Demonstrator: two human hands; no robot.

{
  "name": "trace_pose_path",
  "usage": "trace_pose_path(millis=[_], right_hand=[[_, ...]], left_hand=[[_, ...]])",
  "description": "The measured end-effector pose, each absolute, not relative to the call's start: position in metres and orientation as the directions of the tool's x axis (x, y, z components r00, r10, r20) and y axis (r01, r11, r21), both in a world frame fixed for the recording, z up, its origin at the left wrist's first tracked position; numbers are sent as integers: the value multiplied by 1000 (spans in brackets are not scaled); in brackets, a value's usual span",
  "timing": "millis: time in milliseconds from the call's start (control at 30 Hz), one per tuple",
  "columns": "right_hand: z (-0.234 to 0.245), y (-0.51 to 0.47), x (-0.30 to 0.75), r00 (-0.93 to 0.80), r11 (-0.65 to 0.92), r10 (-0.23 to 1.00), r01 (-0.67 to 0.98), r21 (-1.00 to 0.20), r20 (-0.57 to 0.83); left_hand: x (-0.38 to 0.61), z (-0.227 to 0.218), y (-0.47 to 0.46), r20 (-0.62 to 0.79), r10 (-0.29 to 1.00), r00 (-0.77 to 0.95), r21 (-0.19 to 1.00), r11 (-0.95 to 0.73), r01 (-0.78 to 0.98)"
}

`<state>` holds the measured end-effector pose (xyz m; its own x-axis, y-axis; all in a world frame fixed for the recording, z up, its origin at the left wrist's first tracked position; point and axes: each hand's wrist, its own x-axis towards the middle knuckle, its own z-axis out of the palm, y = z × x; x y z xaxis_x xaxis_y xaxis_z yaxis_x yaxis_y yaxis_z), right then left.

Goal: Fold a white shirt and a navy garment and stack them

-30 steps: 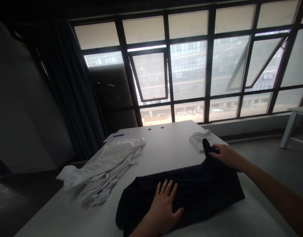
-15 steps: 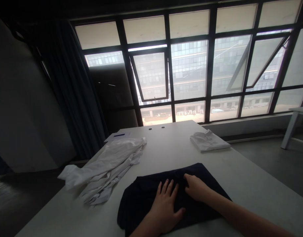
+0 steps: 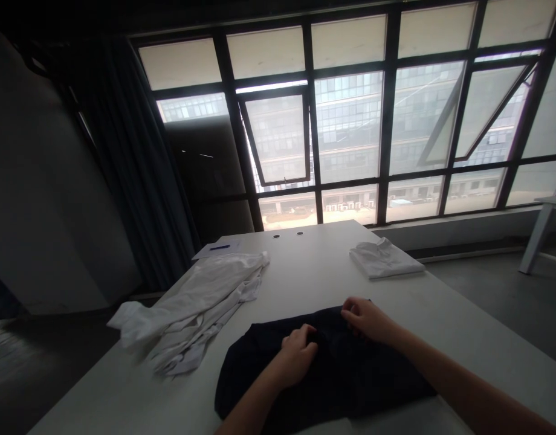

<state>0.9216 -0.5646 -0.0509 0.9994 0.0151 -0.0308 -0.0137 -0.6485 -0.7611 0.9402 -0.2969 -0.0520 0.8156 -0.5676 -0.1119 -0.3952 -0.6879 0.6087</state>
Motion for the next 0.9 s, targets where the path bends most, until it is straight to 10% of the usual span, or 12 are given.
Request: trace_pose_path(millis=[100,900], right_hand=[[-47,-614,948,983,-793,-67,50,-607,169],[-106,-658,966,976,-942,-193,-154,-299,103]], left_hand=[[963,-51,-308,-98,-488,867,656,-687,-312],[985,-82,-374,60,-413,909,493,-779,-387]])
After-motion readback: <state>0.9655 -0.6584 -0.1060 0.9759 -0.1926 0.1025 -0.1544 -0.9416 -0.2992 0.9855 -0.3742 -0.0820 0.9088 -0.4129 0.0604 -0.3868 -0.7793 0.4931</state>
